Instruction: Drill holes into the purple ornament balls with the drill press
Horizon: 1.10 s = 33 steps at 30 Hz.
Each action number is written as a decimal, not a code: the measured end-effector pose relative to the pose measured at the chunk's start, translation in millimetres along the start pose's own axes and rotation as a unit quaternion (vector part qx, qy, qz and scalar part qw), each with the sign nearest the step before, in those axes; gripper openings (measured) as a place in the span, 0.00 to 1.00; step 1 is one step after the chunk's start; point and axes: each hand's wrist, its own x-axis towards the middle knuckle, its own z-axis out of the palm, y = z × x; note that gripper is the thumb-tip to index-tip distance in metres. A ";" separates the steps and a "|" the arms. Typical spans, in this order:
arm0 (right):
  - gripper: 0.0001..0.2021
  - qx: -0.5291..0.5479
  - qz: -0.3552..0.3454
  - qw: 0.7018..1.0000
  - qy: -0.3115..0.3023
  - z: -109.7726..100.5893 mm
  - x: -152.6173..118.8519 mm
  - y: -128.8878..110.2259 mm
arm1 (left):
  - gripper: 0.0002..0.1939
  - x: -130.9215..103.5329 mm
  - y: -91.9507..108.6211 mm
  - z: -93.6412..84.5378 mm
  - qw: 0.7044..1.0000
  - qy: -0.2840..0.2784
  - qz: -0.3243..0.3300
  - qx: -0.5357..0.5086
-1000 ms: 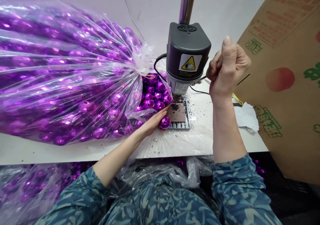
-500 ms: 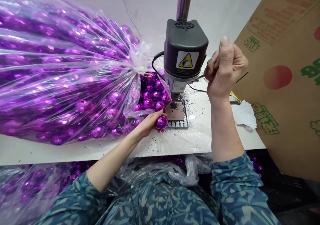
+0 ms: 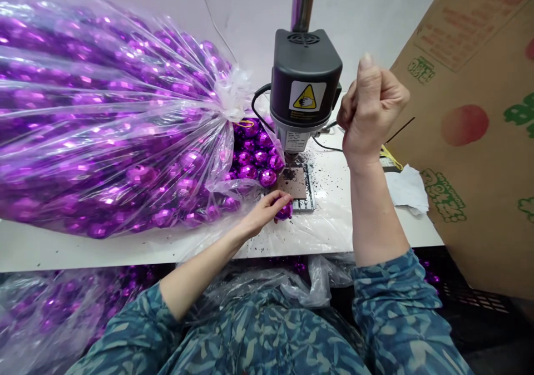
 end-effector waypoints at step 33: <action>0.36 0.085 -0.006 0.996 0.024 8.9 13.1 -1.6 | 0.17 74.3 5.0 -24.5 0.801 0.251 0.172 0.516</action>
